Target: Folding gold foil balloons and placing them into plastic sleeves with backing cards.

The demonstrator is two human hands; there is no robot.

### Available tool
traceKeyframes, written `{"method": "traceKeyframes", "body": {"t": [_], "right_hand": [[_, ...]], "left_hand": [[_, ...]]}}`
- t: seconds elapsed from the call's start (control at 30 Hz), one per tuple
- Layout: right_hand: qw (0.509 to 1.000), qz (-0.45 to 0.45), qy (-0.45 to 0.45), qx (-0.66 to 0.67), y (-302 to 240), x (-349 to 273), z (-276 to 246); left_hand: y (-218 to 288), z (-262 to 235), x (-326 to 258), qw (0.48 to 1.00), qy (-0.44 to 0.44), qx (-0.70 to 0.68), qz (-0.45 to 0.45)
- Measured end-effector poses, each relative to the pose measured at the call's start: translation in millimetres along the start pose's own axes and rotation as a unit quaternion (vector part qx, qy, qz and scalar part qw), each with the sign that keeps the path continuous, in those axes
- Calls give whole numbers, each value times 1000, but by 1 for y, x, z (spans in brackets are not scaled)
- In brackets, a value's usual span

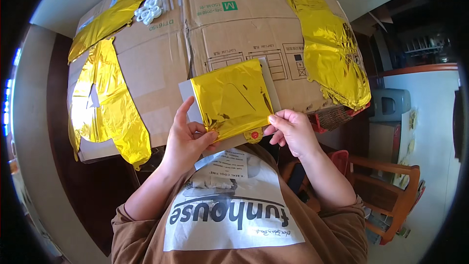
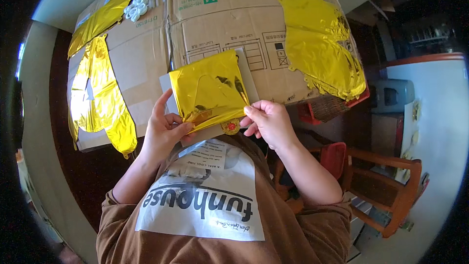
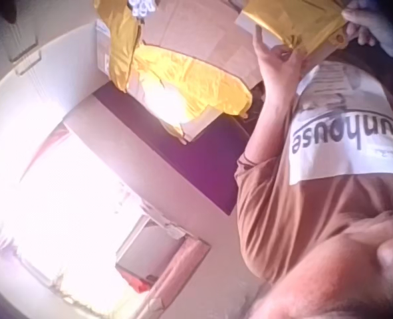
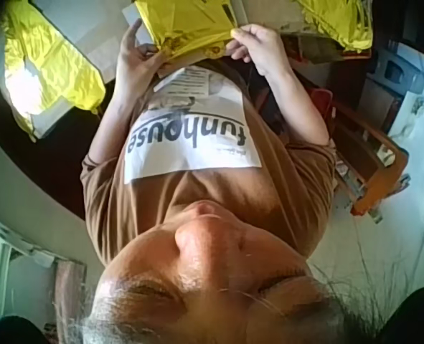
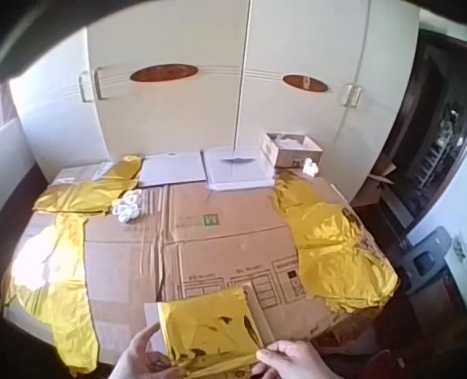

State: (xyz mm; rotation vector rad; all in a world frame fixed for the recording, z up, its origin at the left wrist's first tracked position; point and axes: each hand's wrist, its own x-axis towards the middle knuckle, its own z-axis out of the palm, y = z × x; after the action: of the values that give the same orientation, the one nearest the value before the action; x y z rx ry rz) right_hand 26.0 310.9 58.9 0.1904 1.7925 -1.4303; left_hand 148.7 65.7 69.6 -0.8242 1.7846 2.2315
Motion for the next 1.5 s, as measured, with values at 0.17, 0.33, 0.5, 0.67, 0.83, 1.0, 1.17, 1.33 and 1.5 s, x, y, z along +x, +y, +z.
{"method": "traceKeyframes", "body": {"t": [0.17, 0.33, 0.5, 0.67, 0.83, 1.0, 1.17, 1.33, 1.5], "right_hand": [[1000, -14, 10, -22, 3, 1, 0], [998, -22, 27, -58, 0, 0, 3], [996, -37, 50, -62, -2, 0, 2], [993, -45, 43, -96, -4, 2, 3], [992, -59, 45, -103, -2, 3, 4], [987, -95, 55, -117, 1, 3, 5], [984, -103, 63, -131, 0, 0, 8], [983, -99, 79, -135, 1, 0, 10], [983, -93, 85, -137, 0, 1, 11]], "left_hand": [[1, -1, -2, 1000, -3, 1, -2], [11, -2, -3, 976, 25, 213, 33], [16, -7, 20, 800, 76, 485, 344], [35, 44, 66, 656, -141, 456, 585], [17, 49, 114, 638, -144, 477, 587], [16, 50, 117, 663, -128, 488, 553], [17, 51, 116, 651, -95, 517, 547], [18, 55, 95, 610, -88, 524, 589], [5, 50, 100, 645, -147, 508, 551]]}}
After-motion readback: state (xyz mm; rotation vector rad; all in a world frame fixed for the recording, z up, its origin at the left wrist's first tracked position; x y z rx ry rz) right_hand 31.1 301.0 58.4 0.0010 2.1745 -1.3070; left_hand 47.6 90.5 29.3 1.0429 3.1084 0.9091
